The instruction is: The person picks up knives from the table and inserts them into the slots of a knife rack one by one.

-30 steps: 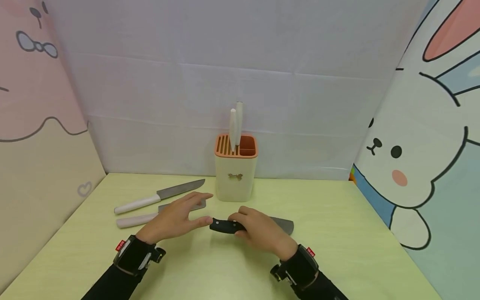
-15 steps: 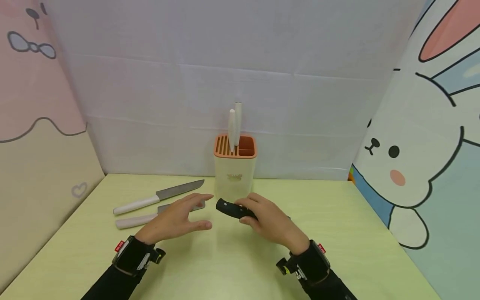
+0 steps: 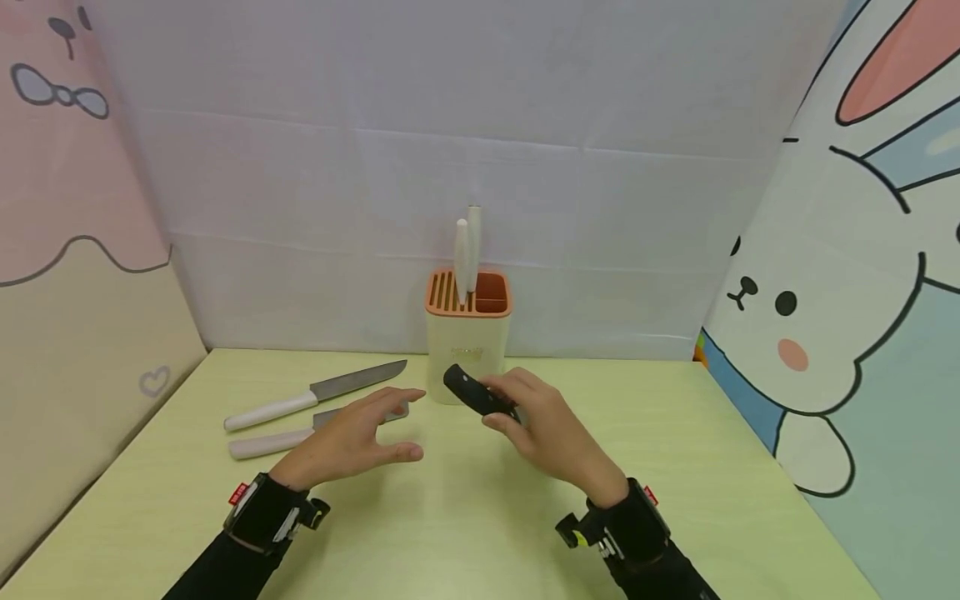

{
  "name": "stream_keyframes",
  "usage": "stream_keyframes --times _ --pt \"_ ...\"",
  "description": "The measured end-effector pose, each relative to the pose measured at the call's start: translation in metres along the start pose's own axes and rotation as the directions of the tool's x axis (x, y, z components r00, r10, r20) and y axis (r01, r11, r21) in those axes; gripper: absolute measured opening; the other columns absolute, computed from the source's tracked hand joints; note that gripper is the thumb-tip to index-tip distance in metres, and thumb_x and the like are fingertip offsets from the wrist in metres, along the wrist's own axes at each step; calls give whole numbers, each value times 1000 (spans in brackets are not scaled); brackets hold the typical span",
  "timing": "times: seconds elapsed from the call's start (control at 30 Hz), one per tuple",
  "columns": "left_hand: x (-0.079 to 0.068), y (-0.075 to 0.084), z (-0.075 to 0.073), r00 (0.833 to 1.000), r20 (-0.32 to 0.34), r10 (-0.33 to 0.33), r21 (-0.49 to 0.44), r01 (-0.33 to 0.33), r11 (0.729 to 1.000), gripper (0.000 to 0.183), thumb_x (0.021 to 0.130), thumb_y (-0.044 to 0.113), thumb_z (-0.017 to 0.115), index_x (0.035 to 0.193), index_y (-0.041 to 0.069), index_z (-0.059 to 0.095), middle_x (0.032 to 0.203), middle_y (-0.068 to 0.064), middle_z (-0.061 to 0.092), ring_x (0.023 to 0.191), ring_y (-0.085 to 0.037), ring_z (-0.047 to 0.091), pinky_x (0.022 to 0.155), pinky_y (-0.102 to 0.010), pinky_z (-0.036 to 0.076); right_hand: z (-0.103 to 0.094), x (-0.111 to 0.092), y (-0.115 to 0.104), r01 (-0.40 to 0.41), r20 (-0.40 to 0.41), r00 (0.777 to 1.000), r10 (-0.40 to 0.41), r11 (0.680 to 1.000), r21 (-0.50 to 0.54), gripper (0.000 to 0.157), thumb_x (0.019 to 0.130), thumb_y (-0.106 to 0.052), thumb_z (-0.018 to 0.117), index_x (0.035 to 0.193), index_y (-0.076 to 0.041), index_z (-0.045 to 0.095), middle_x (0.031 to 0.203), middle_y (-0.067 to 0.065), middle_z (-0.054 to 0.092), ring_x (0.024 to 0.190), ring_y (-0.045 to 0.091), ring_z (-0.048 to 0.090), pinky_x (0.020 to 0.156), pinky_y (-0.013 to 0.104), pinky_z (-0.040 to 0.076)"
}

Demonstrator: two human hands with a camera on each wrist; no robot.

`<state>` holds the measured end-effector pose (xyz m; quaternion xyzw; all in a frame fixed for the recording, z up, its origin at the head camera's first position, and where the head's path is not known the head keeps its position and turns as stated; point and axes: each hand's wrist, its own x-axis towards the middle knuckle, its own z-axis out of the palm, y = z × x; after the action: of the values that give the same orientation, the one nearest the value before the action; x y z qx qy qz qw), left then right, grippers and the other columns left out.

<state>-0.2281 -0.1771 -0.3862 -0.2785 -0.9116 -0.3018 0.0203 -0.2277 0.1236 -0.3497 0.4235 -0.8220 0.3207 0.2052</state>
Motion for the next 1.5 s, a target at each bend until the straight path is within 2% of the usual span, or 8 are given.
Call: stream_keyframes --times 0.27,0.53,0.8,0.93,1.23,1.5 --pt "1 -1 0 1000 0 0 4 0 1000 74 78 65 66 141 43 34 133 19 44 115 -12 52 88 -41 47 -5 4 -1 -12 -99 995 20 997 78 42 88 -19 71 127 -15 56 103 -3 59 89 8 58 73 29 53" --pt "0 -2 0 1000 2 4 5 -4 1000 75 78 64 66 142 41 35 134 17 44 116 -12 51 88 -41 47 -8 7 -6 -64 -160 983 91 984 169 43 87 -12 71 128 -10 55 108 1 60 90 12 61 78 31 55" --pt "0 -1 1 1000 7 -2 -1 2 1000 74 79 63 66 142 38 37 132 19 44 116 -12 51 89 -40 47 -28 14 -40 -127 -162 971 174 956 263 38 86 1 68 122 1 56 100 9 61 87 20 61 79 35 55" --pt "0 -1 1 1000 7 2 -6 -2 1000 76 80 62 67 143 31 39 131 18 45 116 -13 51 89 -41 47 -29 13 -41 -155 -171 961 217 936 315 37 87 0 67 123 0 56 100 10 61 87 21 61 79 37 55" --pt "0 -2 2 1000 -10 13 15 -13 1000 73 79 64 65 142 37 38 130 20 45 114 -11 52 88 -40 47 -29 11 -42 -183 -191 944 270 908 377 37 88 2 66 123 1 55 104 11 61 90 24 61 83 40 53" --pt "0 -3 4 999 -23 28 42 -27 999 73 80 65 64 142 35 39 133 19 45 113 -7 52 86 -39 48 -28 10 -41 -229 -166 927 336 858 460 36 89 2 64 124 0 54 103 13 60 92 28 60 83 35 53"
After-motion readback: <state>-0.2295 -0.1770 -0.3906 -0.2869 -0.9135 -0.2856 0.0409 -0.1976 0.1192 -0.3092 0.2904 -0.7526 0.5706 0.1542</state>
